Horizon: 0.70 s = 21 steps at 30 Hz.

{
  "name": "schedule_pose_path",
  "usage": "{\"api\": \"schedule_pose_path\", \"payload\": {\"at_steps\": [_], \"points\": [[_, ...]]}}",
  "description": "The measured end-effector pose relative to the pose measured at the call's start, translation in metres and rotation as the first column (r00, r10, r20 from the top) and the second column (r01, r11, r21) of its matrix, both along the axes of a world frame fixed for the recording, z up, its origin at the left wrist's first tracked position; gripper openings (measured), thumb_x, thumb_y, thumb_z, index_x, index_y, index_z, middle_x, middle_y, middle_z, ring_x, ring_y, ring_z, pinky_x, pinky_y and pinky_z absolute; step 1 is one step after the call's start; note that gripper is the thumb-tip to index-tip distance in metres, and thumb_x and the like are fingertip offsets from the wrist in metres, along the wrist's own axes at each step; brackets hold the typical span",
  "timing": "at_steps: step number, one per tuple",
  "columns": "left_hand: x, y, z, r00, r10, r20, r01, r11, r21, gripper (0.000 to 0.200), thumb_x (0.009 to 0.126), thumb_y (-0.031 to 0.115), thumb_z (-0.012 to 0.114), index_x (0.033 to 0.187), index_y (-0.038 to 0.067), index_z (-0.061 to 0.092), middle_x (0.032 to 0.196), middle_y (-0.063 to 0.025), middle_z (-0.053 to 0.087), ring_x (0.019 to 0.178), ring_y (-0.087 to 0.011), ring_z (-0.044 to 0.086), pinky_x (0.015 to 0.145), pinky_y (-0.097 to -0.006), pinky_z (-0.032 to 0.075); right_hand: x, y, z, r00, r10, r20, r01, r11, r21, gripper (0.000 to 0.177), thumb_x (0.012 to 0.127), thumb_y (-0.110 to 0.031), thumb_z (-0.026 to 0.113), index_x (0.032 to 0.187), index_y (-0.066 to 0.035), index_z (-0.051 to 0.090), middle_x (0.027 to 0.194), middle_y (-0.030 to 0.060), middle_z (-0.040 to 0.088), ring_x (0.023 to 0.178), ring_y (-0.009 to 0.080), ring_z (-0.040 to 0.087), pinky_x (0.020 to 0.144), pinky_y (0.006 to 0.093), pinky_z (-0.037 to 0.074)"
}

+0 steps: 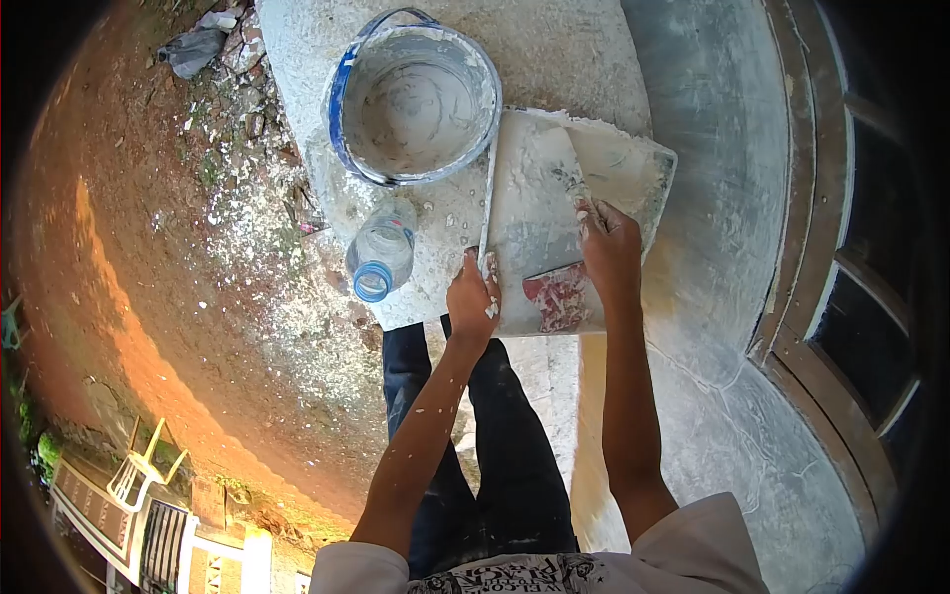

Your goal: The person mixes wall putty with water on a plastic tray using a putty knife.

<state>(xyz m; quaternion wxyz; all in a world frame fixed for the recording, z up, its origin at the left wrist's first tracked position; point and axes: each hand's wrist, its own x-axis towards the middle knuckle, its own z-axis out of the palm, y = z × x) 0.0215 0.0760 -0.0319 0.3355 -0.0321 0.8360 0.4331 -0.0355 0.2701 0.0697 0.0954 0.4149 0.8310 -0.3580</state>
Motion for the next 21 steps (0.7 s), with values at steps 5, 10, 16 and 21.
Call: {"api": "schedule_pose_path", "payload": {"at_steps": [5,10,16,21], "points": [[0.001,0.0,0.0,0.999,-0.004,-0.052,0.005,1.0,0.023,0.049,0.082,0.002,0.057,0.128,-0.004,0.042,0.081,-0.027,0.062,0.076,-0.0461,0.062,0.068,-0.0527,0.048,-0.001,-0.001,-0.022,0.999,0.031,0.044,-0.027,0.996,-0.083,0.036,0.091,-0.026,0.065,0.106,0.005,0.068,0.1,0.0264,0.069,0.098,0.0414,0.066,0.087,0.0419,0.049],[-0.002,-0.003,0.002,0.995,-0.001,-0.095,0.004,1.0,0.031,0.046,0.083,0.001,0.056,0.126,-0.003,0.043,0.081,-0.0262,0.062,0.075,-0.0462,0.062,0.067,-0.0529,0.048,-0.004,0.002,-0.04,0.991,0.065,0.121,-0.06,0.997,-0.038,0.038,0.09,-0.031,0.064,0.103,0.005,0.069,0.095,0.0276,0.068,0.095,0.0422,0.067,0.082,0.0452,0.049],[-0.004,-0.002,0.006,0.996,0.027,-0.086,-0.024,0.999,0.036,0.044,0.083,0.002,0.055,0.125,-0.004,0.044,0.08,-0.0261,0.062,0.074,-0.0459,0.061,0.066,-0.0526,0.048,0.016,0.033,-0.02,0.971,0.03,0.237,-0.02,0.999,-0.045,0.035,0.09,-0.028,0.063,0.098,0.006,0.069,0.089,0.0298,0.067,0.089,0.0449,0.066,0.08,0.0459,0.05],[0.0,0.001,-0.001,0.997,0.026,-0.077,-0.022,0.999,0.041,0.05,0.081,0.001,0.056,0.129,-0.007,0.043,0.08,-0.0274,0.062,0.074,-0.0458,0.062,0.066,-0.0527,0.048,0.032,0.012,-0.076,0.998,0.061,0.004,-0.06,0.998,-0.015,0.037,0.089,-0.028,0.066,0.101,0.006,0.069,0.094,0.0313,0.067,0.095,0.0423,0.066,0.085,0.0447,0.05]]}}
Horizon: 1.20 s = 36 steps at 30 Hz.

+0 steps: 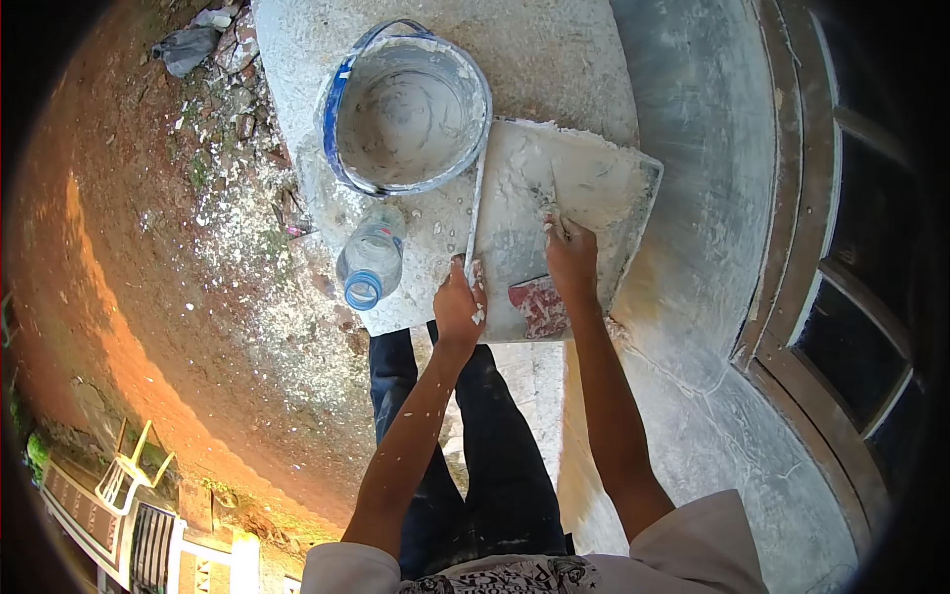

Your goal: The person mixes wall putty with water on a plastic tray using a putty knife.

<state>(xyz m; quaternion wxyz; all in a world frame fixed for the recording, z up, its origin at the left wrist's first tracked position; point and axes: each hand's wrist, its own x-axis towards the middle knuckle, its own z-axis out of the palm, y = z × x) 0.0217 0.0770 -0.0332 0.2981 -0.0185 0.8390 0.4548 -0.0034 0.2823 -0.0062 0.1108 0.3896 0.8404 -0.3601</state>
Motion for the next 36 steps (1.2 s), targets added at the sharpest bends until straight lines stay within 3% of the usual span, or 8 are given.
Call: {"api": "schedule_pose_path", "payload": {"at_steps": [6,11,19,21,25,27,31,36], "points": [[-0.003,-0.001,0.007,1.0,-0.001,-0.001,0.001,1.0,-0.006,0.053,0.081,0.001,0.056,0.131,-0.008,0.042,0.078,-0.0274,0.061,0.074,-0.0463,0.062,0.067,-0.0528,0.048,0.003,0.018,0.033,0.989,0.024,0.145,-0.048,0.985,0.163,0.04,0.086,-0.03,0.069,0.105,0.005,0.069,0.104,0.0294,0.067,0.104,0.0425,0.064,0.089,0.0438,0.05],[0.002,0.0,-0.002,1.0,-0.019,0.001,0.019,1.0,-0.005,0.052,0.082,0.002,0.056,0.131,-0.007,0.042,0.077,-0.0271,0.062,0.074,-0.046,0.061,0.066,-0.0526,0.048,-0.001,-0.003,0.023,0.999,-0.019,0.029,0.01,0.957,0.292,0.044,0.087,-0.035,0.067,0.107,0.004,0.069,0.104,0.0295,0.067,0.103,0.0453,0.063,0.091,0.0453,0.049],[0.0,0.0,0.001,0.999,-0.042,-0.022,0.04,0.997,-0.066,0.048,0.082,0.003,0.057,0.127,-0.006,0.044,0.078,-0.0266,0.062,0.073,-0.0459,0.062,0.066,-0.0523,0.048,-0.016,-0.015,0.058,0.998,0.055,-0.028,-0.049,0.983,0.175,0.039,0.087,-0.028,0.067,0.109,0.005,0.068,0.103,0.0282,0.068,0.103,0.0438,0.064,0.092,0.0451,0.049],[0.001,0.0,-0.001,0.998,-0.036,-0.044,0.033,0.998,-0.058,0.049,0.082,0.003,0.057,0.128,-0.007,0.043,0.076,-0.0265,0.062,0.073,-0.0459,0.062,0.066,-0.0524,0.048,-0.02,-0.013,0.078,0.996,-0.079,0.042,0.083,0.99,-0.116,0.039,0.087,-0.026,0.068,0.112,0.005,0.067,0.108,0.0286,0.067,0.105,0.0427,0.063,0.093,0.0448,0.048],[0.002,0.001,-0.001,1.0,-0.022,-0.019,0.021,0.999,-0.031,0.05,0.082,0.003,0.057,0.13,-0.007,0.043,0.077,-0.027,0.062,0.073,-0.0461,0.062,0.066,-0.0523,0.048,-0.001,-0.04,0.047,1.0,0.013,0.011,-0.012,0.996,-0.087,0.042,0.089,-0.029,0.066,0.113,0.005,0.066,0.109,0.0289,0.066,0.106,0.0425,0.063,0.094,0.0453,0.048],[0.003,0.001,-0.001,0.992,-0.024,-0.127,0.017,0.998,-0.06,0.035,0.083,-0.002,0.05,0.118,-0.006,0.044,0.071,-0.0228,0.06,0.067,-0.044,0.061,0.057,-0.048,0.046,-0.003,-0.066,0.034,0.997,0.061,0.037,-0.068,0.965,0.252,0.038,0.09,-0.029,0.065,0.105,0.005,0.068,0.095,0.0261,0.068,0.096,0.04,0.066,0.086,0.0427,0.049],[0.011,-0.003,0.0,0.995,-0.028,-0.095,0.024,0.999,-0.048,0.035,0.084,-0.002,0.049,0.118,-0.006,0.045,0.071,-0.0219,0.06,0.067,-0.0432,0.061,0.058,-0.0477,0.046,-0.015,-0.064,0.017,0.996,-0.028,0.086,0.024,0.999,0.043,0.044,0.091,-0.036,0.061,0.111,0.002,0.068,0.108,0.0292,0.066,0.107,0.044,0.061,0.094,0.0482,0.046],[0.001,-0.001,0.001,0.998,-0.036,-0.054,0.033,0.998,-0.055,0.05,0.082,0.003,0.056,0.129,-0.007,0.042,0.08,-0.0285,0.062,0.074,-0.0471,0.062,0.067,-0.0531,0.049,0.0,-0.055,0.043,0.988,0.04,0.149,-0.057,0.992,0.109,0.044,0.09,-0.036,0.062,0.111,0.003,0.068,0.109,0.029,0.065,0.108,0.0445,0.061,0.094,0.0486,0.046]]}}
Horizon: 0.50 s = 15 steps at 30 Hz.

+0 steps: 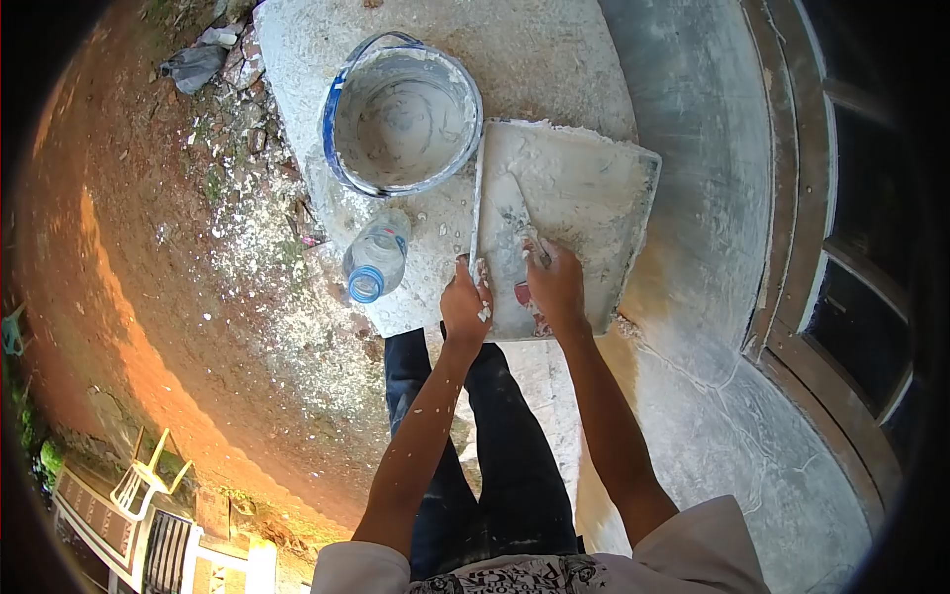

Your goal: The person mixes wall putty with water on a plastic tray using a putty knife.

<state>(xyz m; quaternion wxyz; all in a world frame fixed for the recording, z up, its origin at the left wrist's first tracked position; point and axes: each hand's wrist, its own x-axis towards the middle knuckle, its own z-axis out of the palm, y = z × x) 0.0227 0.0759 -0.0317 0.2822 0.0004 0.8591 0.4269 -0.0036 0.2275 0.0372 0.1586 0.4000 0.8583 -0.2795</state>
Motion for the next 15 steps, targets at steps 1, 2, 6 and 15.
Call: {"api": "schedule_pose_path", "payload": {"at_steps": [1,2,6,15], "points": [[-0.001,0.001,0.002,1.0,-0.003,-0.018,0.003,1.0,-0.015,0.05,0.082,0.003,0.057,0.129,-0.007,0.042,0.08,-0.0285,0.062,0.075,-0.0471,0.062,0.067,-0.0531,0.049,0.0,0.005,0.0,0.999,0.031,-0.034,-0.031,1.0,0.002,0.045,0.09,-0.036,0.062,0.111,0.003,0.067,0.109,0.029,0.065,0.108,0.0449,0.061,0.095,0.0485,0.046],[-0.002,0.002,0.002,1.0,0.002,-0.02,-0.003,1.0,-0.012,0.05,0.082,0.003,0.057,0.129,-0.007,0.042,0.08,-0.0285,0.062,0.075,-0.0471,0.062,0.067,-0.0531,0.049,-0.005,0.008,-0.006,0.999,0.036,-0.036,-0.036,0.999,0.006,0.045,0.09,-0.036,0.062,0.111,0.003,0.067,0.109,0.029,0.065,0.108,0.0449,0.061,0.095,0.0485,0.046],[0.0,0.001,-0.002,1.0,0.005,0.022,-0.005,1.0,0.005,0.049,0.082,0.003,0.057,0.128,-0.006,0.043,0.079,-0.0278,0.062,0.074,-0.0468,0.062,0.066,-0.0529,0.049,-0.013,-0.002,-0.023,0.997,0.002,-0.074,0.004,0.998,0.07,0.046,0.089,-0.037,0.063,0.111,0.004,0.067,0.11,0.0281,0.066,0.107,0.0441,0.061,0.095,0.0473,0.046],[-0.001,0.002,0.001,1.0,0.023,0.002,-0.023,0.999,-0.03,0.049,0.082,0.003,0.058,0.128,-0.006,0.044,0.076,-0.0259,0.062,0.072,-0.0446,0.063,0.065,-0.0516,0.049,0.012,0.097,0.019,0.997,-0.009,-0.073,0.033,0.939,0.343,0.047,0.089,-0.039,0.067,0.115,0.0,0.069,0.112,0.024,0.067,0.105,0.04,0.064,0.092,0.044,0.05]]}}
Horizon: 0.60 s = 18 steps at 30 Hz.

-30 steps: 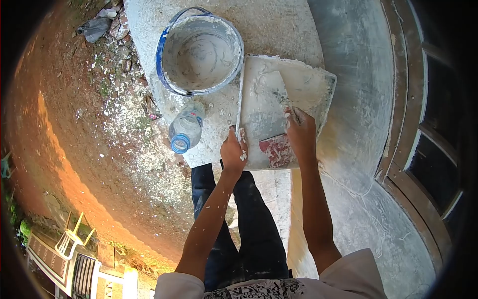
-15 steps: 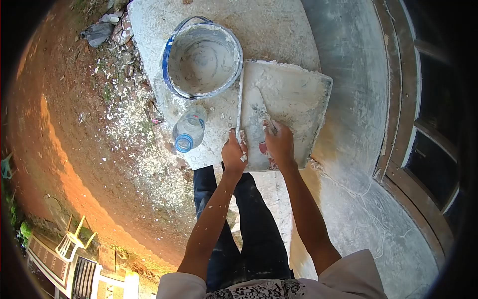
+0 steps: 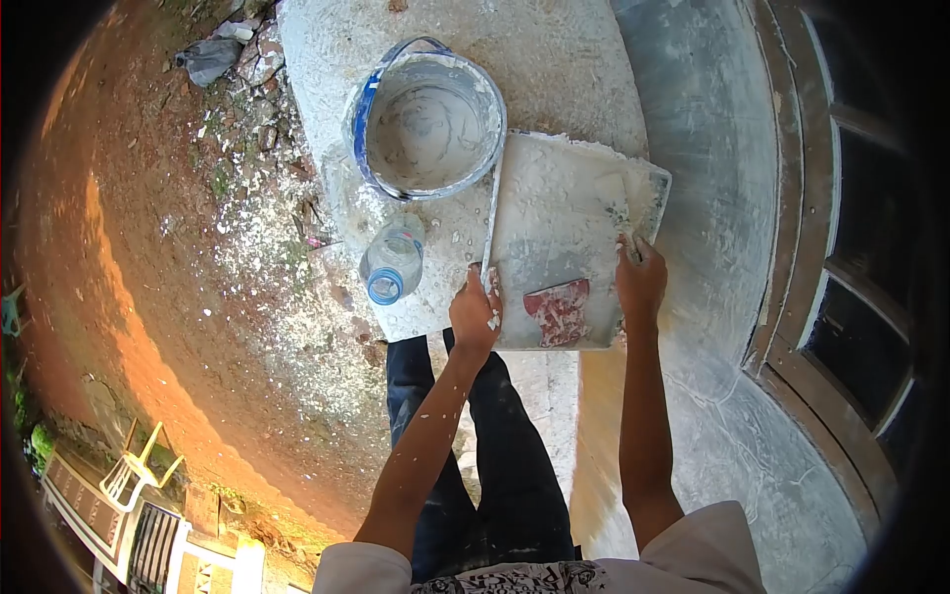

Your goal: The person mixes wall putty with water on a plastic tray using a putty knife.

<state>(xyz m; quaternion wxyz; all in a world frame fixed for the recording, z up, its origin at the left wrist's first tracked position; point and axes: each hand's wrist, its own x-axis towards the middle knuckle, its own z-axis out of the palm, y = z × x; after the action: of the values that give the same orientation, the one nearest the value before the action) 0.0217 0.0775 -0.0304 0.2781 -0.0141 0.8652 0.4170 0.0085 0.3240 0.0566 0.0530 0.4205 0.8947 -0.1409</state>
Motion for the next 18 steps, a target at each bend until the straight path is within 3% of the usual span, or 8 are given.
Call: {"api": "schedule_pose_path", "payload": {"at_steps": [4,7,10,13,18], "points": [[-0.001,0.001,0.0,1.0,-0.025,0.009,0.025,0.999,-0.026,0.049,0.082,0.004,0.059,0.128,-0.005,0.044,0.077,-0.0259,0.063,0.073,-0.0446,0.063,0.067,-0.0519,0.05,-0.011,-0.032,-0.003,0.995,-0.062,0.075,0.055,0.995,0.087,0.048,0.09,-0.042,0.064,0.118,-0.003,0.068,0.113,0.0223,0.068,0.106,0.0391,0.064,0.092,0.0435,0.05],[-0.001,0.0,0.002,1.0,-0.015,0.001,0.015,1.0,-0.011,0.046,0.082,0.003,0.055,0.126,-0.006,0.044,0.074,-0.0261,0.062,0.071,-0.0459,0.062,0.065,-0.0515,0.049,-0.019,-0.079,-0.006,0.993,-0.108,0.053,0.109,0.994,-0.021,0.046,0.09,-0.042,0.063,0.12,-0.007,0.068,0.113,0.02,0.068,0.106,0.0381,0.064,0.092,0.0442,0.049],[-0.002,0.0,0.005,1.0,-0.007,0.027,0.007,1.0,0.009,0.043,0.083,0.001,0.052,0.124,-0.007,0.044,0.072,-0.0263,0.061,0.07,-0.0471,0.061,0.062,-0.0502,0.047,-0.024,-0.114,-0.014,0.999,-0.041,0.026,0.042,0.998,-0.049,0.044,0.09,-0.041,0.064,0.123,-0.012,0.067,0.111,0.0178,0.067,0.104,0.0367,0.064,0.09,0.0455,0.05],[0.0,-0.001,0.001,1.0,-0.014,-0.022,0.014,1.0,0.012,0.044,0.083,0.001,0.052,0.125,-0.008,0.043,0.072,-0.0263,0.061,0.07,-0.0468,0.061,0.062,-0.0501,0.047,-0.031,-0.117,-0.003,0.989,0.015,0.146,-0.012,1.0,-0.022,0.043,0.089,-0.041,0.064,0.124,-0.016,0.067,0.107,0.015,0.065,0.1,0.0348,0.065,0.086,0.0461,0.051],[-0.001,-0.001,0.002,0.999,-0.026,0.026,0.027,0.999,-0.024,0.051,0.082,0.007,0.059,0.129,-0.008,0.045,0.078,-0.0254,0.064,0.072,-0.0434,0.064,0.066,-0.0505,0.05,-0.026,-0.071,0.01,0.989,0.149,-0.009,-0.15,0.989,-0.01,0.041,0.089,-0.035,0.066,0.125,-0.017,0.066,0.103,0.0135,0.063,0.097,0.0328,0.065,0.082,0.044,0.051]]}}
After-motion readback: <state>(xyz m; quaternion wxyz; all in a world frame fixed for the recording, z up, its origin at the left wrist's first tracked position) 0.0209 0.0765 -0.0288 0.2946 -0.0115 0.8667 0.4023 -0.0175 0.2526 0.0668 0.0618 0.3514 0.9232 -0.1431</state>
